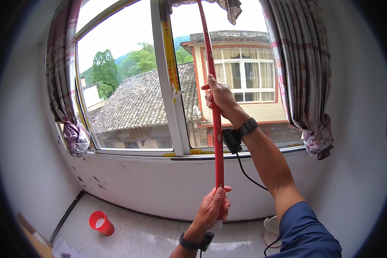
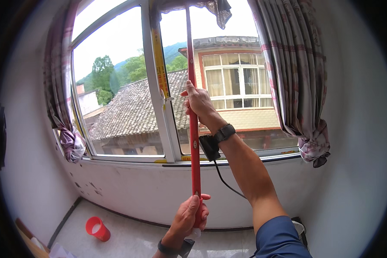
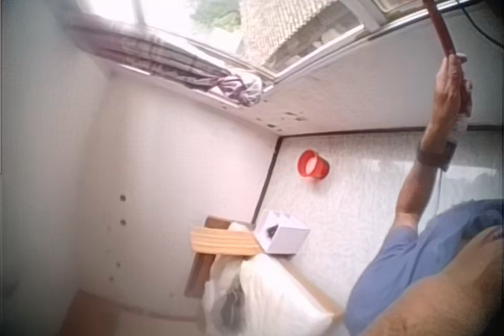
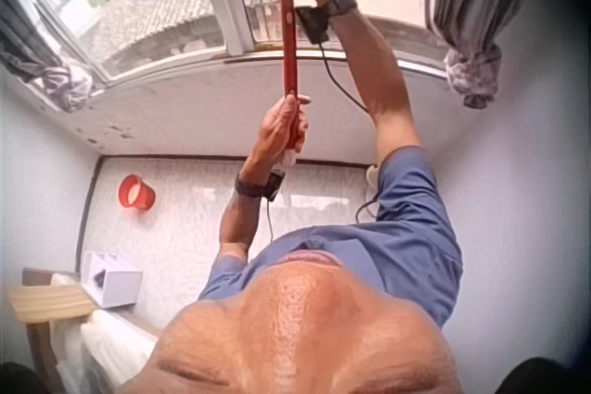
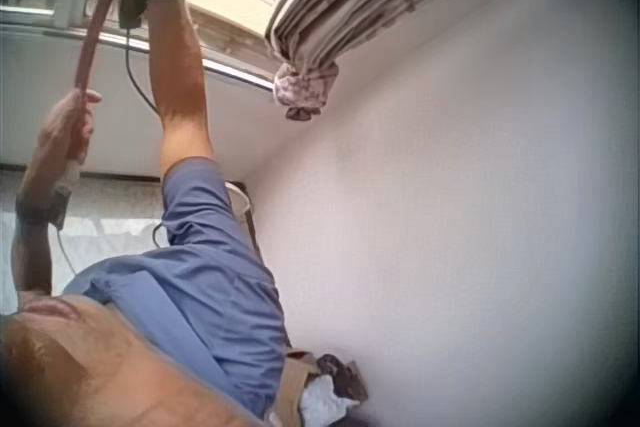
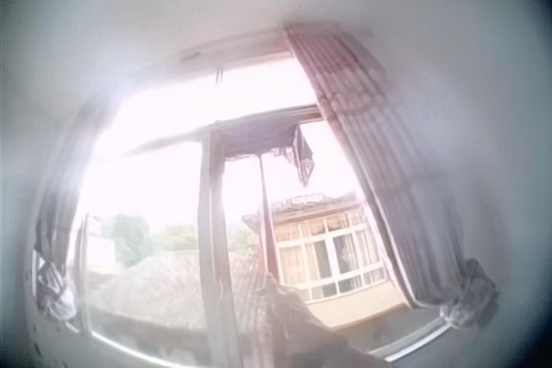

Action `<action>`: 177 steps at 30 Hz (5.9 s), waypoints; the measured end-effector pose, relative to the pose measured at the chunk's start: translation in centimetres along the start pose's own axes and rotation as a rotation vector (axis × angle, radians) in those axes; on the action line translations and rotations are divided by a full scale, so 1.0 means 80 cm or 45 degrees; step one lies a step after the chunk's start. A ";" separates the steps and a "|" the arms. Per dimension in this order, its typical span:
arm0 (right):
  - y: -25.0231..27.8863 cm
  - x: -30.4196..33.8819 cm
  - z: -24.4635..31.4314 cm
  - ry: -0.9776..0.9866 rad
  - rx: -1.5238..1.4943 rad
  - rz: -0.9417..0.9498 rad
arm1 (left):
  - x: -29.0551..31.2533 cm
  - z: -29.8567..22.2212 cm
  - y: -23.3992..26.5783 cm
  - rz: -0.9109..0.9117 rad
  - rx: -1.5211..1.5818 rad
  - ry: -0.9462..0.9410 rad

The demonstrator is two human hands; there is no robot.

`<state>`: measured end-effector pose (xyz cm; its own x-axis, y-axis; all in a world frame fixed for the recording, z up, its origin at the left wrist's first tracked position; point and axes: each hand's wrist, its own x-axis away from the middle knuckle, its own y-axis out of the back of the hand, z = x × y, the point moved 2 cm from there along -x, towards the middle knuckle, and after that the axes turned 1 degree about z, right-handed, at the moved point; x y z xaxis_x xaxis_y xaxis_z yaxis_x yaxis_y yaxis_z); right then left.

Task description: The person wipes the upper frame and glass of a window using a cloth attached to the end of a long pole, then rinses the cloth in a bucket of water before continuing to wipe the window.

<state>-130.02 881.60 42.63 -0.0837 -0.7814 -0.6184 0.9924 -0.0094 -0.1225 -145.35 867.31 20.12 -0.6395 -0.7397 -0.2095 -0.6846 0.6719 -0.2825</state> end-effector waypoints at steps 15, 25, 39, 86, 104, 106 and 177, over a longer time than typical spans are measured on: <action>0.009 0.401 -0.305 -0.656 -0.048 -0.166 | 0.262 0.456 0.147 -0.323 -0.272 0.490; 0.117 0.293 -0.171 -0.298 -0.041 -0.232 | 0.120 0.338 0.032 -0.281 -0.512 0.253; 0.423 0.101 0.058 0.058 0.560 -0.303 | -0.227 0.237 -0.289 0.083 -0.227 -0.073; 0.452 0.103 0.044 0.062 0.493 -0.391 | -0.228 0.258 -0.274 0.181 -0.049 -0.009; 0.325 0.328 -0.220 -0.380 0.102 -0.495 | 0.009 0.402 -0.033 -0.108 -0.769 0.358; 0.280 0.422 -0.284 -0.576 -0.018 -0.440 | 0.120 0.468 0.020 -0.143 -0.790 0.246; -0.019 0.186 -0.136 0.017 -0.386 0.370 | 0.048 0.156 0.039 -0.686 -0.223 -0.111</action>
<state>-133.73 876.76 25.18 0.1930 -0.7163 -0.6706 0.9037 0.3960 -0.1629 -145.60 866.08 6.77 -0.1579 -0.9749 -0.1571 -0.9586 0.1895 -0.2126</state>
